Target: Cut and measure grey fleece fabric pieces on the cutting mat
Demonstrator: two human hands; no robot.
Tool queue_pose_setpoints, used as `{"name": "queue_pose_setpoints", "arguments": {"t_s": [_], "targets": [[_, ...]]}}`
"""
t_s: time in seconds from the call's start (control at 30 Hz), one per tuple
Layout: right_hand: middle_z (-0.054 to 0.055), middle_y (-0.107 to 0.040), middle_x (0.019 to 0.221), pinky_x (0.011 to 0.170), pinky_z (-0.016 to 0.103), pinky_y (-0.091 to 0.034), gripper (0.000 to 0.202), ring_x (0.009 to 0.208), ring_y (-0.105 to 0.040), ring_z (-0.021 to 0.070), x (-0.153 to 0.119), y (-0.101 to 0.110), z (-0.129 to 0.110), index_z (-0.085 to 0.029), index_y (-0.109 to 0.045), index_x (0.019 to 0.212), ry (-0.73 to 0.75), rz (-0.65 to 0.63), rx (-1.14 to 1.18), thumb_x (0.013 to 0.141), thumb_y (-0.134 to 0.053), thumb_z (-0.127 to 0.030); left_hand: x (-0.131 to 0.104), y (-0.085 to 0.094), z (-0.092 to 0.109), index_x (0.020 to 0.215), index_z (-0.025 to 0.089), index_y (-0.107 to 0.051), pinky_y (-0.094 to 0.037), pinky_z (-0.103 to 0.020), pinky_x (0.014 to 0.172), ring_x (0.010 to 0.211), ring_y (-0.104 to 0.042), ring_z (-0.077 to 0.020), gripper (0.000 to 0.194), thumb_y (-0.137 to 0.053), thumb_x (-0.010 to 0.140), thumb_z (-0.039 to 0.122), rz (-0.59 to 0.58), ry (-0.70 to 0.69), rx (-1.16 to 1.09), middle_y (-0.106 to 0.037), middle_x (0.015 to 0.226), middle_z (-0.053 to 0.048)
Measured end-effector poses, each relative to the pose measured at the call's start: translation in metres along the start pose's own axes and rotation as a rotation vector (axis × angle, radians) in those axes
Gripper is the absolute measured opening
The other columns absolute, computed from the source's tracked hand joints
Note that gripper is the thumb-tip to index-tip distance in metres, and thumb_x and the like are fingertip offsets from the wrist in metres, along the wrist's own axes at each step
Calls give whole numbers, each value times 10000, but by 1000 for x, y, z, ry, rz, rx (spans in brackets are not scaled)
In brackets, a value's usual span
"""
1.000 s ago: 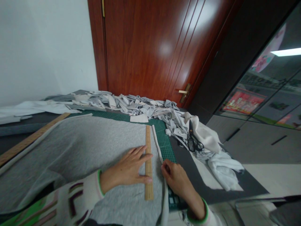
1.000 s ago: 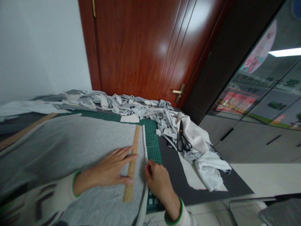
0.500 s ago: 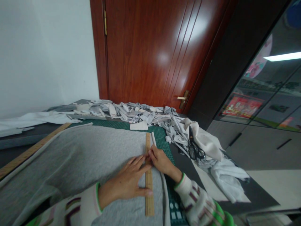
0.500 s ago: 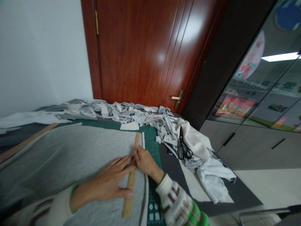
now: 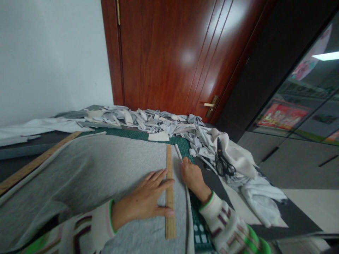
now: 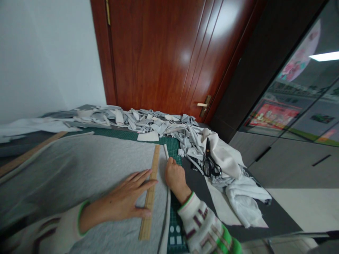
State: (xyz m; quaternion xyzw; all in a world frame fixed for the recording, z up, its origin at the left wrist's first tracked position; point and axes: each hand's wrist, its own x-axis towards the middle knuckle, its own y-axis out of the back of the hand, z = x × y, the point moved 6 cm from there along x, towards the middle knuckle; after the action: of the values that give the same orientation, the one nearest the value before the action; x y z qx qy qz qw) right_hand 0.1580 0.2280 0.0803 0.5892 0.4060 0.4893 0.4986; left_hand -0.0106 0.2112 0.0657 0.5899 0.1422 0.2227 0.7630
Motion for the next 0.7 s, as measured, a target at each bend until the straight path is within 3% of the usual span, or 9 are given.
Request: {"name": "queue_pose_setpoints", "arguments": {"t_s": [0.37,0.7], "targets": [[120,-727,918,670,257,-417,182,863,-720,201,-3,8,14,-115,-483,1055,36,-40,130,1030,-310,-165,1,2,3,1505,235,-370,-223,-503,1182,1487,-172,-337,929,-410,802,841,-51,-3,71,-196,1616,-170],[129,-739,952,675,248,-412,186,856,-716,193,-3,10,22,-131,-496,1068,70,-100,238,1023,-323,-181,15,6,16,1524,223,-324,-201,-510,1183,1490,-151,-338,937,-451,809,815,-180,6,117,-202,1611,-185]]}}
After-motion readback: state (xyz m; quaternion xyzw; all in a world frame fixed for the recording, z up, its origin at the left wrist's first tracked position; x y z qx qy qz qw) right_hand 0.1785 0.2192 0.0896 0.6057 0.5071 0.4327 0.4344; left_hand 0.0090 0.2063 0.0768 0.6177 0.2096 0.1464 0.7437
